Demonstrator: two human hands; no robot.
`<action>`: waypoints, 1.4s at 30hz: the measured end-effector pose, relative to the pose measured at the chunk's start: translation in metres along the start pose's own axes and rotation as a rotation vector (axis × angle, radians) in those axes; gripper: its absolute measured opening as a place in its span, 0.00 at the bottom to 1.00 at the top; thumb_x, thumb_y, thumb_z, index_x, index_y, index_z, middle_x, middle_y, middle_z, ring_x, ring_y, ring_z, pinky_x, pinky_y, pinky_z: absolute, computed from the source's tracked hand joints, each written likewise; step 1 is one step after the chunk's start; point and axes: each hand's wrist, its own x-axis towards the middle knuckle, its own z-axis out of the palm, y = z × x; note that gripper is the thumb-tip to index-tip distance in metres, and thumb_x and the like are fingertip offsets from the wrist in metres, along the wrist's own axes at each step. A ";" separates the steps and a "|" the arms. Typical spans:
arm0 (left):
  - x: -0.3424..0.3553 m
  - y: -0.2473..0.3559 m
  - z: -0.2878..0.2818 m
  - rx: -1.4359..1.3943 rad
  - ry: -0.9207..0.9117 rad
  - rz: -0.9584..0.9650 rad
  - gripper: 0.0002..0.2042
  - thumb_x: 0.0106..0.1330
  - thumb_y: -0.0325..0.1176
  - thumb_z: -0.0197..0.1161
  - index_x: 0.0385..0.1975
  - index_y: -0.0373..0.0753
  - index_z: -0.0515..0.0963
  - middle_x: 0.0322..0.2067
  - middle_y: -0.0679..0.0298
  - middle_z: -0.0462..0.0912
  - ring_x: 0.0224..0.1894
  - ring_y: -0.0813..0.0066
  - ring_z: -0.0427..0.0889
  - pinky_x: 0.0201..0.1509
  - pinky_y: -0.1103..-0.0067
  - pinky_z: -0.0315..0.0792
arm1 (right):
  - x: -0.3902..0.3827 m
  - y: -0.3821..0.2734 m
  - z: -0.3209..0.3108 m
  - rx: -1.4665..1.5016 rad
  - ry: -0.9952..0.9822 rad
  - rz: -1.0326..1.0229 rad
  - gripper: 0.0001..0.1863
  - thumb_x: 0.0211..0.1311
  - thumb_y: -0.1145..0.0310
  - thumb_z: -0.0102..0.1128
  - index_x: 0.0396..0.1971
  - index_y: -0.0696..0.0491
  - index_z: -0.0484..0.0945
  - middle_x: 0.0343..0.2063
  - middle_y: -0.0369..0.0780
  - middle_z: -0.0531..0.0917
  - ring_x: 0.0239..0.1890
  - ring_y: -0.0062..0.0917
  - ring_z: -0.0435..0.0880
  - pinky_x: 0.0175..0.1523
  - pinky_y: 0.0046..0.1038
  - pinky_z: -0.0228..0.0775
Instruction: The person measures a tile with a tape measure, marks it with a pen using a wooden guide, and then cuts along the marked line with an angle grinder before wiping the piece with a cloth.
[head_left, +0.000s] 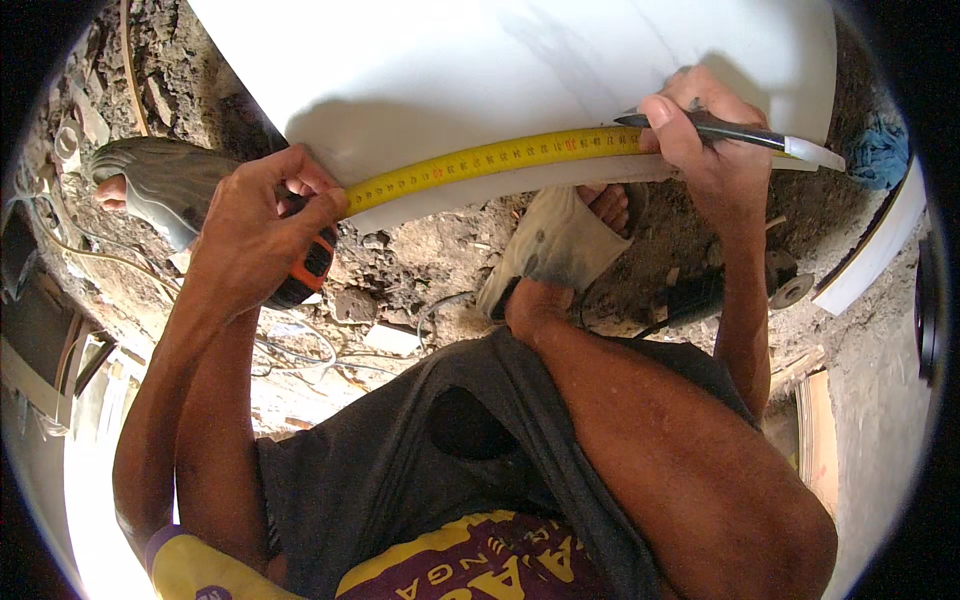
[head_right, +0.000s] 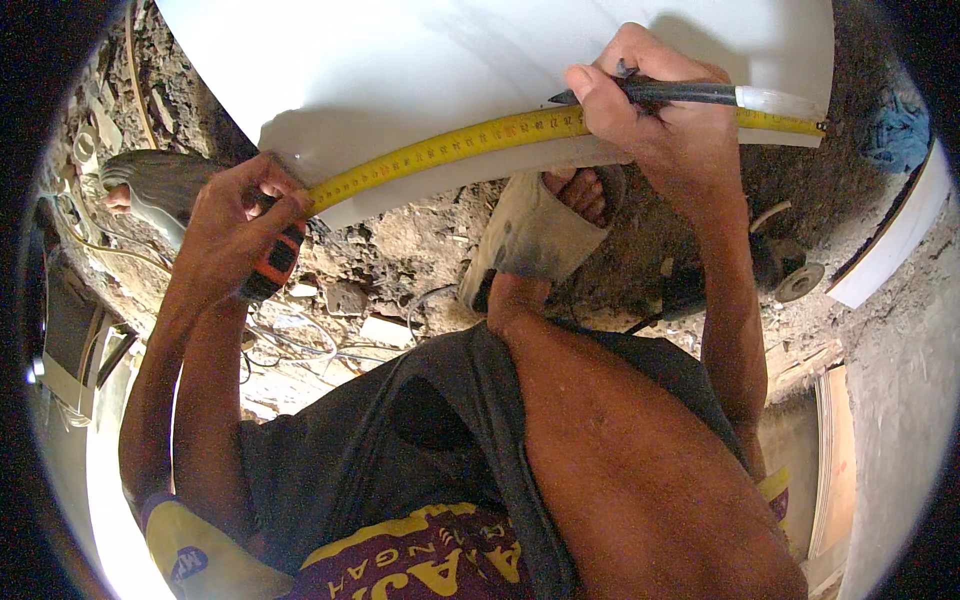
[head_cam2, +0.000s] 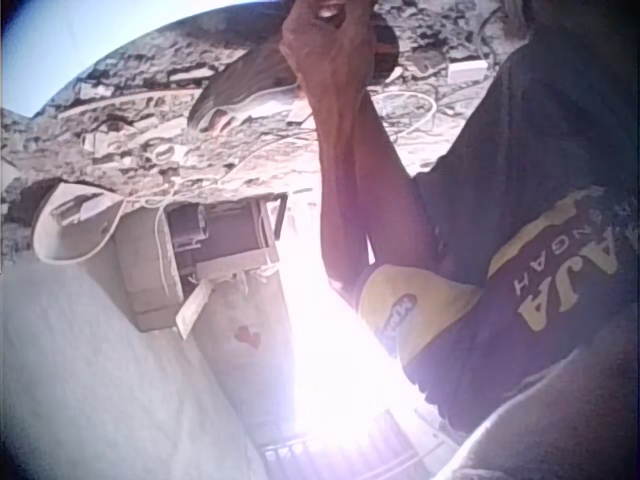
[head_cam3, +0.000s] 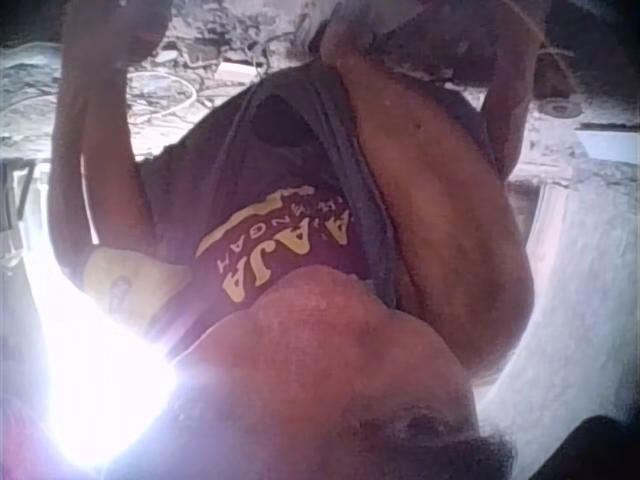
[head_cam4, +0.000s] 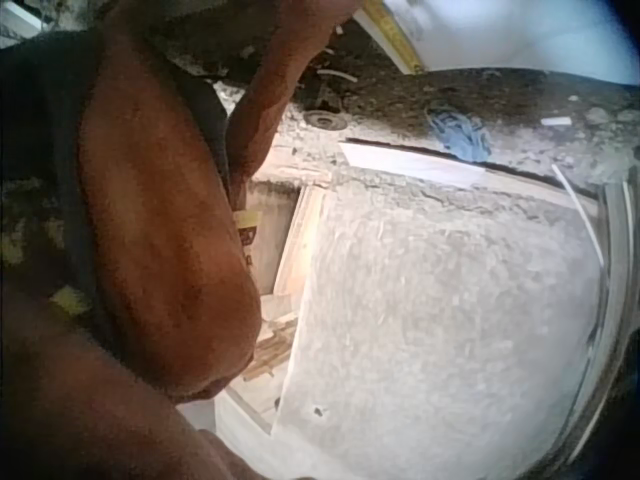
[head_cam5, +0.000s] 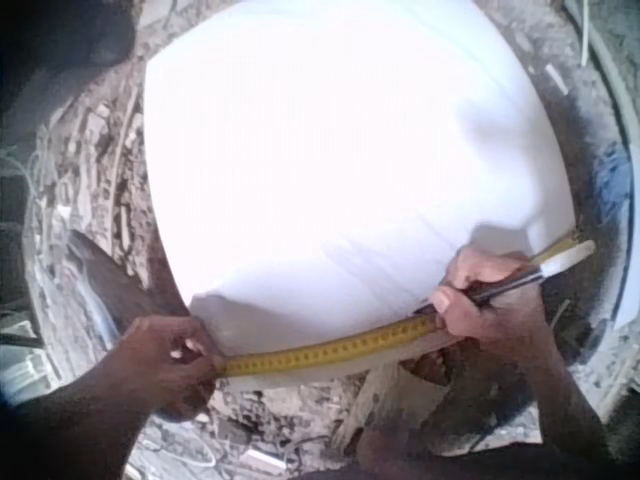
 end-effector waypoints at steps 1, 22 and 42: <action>0.000 0.000 -0.001 0.001 0.003 0.002 0.10 0.66 0.38 0.70 0.35 0.36 0.86 0.28 0.60 0.87 0.28 0.76 0.81 0.35 0.74 0.75 | 0.001 -0.001 0.000 -0.001 0.002 -0.003 0.15 0.66 0.66 0.70 0.24 0.55 0.74 0.16 0.31 0.69 0.22 0.14 0.64 0.27 0.25 0.62; -0.001 0.000 -0.001 0.006 0.013 0.011 0.11 0.67 0.39 0.69 0.35 0.36 0.86 0.27 0.59 0.87 0.31 0.73 0.86 0.39 0.72 0.78 | 0.003 -0.012 0.006 -0.123 -0.065 -0.019 0.16 0.65 0.64 0.70 0.25 0.56 0.75 0.17 0.36 0.71 0.22 0.18 0.65 0.28 0.29 0.65; -0.020 0.021 -0.033 -0.210 -0.276 0.018 0.08 0.68 0.34 0.69 0.34 0.35 0.84 0.27 0.67 0.86 0.33 0.81 0.83 0.41 0.77 0.78 | -0.016 0.006 -0.036 -0.343 0.283 -0.237 0.10 0.74 0.67 0.61 0.43 0.59 0.82 0.37 0.42 0.87 0.36 0.24 0.85 0.44 0.31 0.79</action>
